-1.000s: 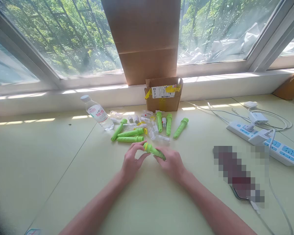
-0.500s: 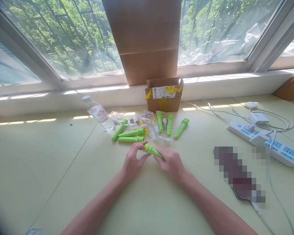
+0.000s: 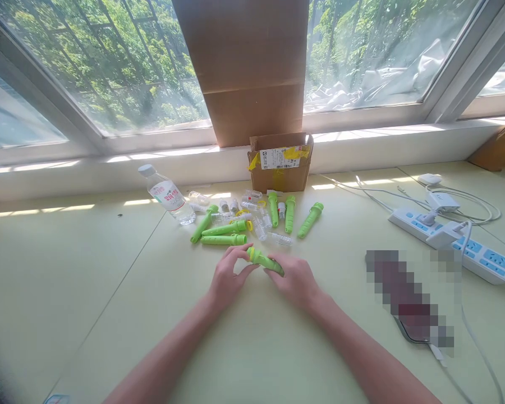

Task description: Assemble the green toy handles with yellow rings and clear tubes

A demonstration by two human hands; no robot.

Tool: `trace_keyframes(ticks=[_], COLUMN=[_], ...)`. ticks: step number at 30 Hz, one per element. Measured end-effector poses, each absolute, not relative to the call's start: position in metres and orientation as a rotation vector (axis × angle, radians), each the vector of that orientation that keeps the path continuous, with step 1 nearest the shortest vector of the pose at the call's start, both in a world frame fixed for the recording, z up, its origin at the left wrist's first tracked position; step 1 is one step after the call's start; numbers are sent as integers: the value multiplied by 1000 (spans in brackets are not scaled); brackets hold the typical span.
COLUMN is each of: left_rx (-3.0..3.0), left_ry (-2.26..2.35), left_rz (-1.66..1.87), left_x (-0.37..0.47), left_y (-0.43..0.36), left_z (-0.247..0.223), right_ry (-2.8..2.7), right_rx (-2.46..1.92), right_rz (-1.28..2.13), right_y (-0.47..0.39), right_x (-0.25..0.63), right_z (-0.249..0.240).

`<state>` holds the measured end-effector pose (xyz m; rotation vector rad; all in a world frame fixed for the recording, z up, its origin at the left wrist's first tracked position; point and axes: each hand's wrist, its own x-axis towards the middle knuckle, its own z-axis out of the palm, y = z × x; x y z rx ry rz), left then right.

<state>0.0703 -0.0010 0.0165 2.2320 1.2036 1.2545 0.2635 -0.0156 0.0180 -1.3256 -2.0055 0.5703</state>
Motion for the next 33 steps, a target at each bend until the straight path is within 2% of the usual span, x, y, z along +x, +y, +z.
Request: trace_keyframes(ticks=[7, 13, 33], left_rx=[2195, 2141, 2208], left_ry=[1236, 1226, 1203], left_rz=[1294, 1212, 1263], left_x=[71, 70, 70], left_y=[0, 0, -1], left_z=[16, 15, 18], right_ry=[-2012, -1988, -1856], right_rx=[-1376, -1321, -1253], right_rz=[369, 475, 817], right_y=[-19, -19, -16], right_x=[258, 258, 260], right_z=[19, 16, 22])
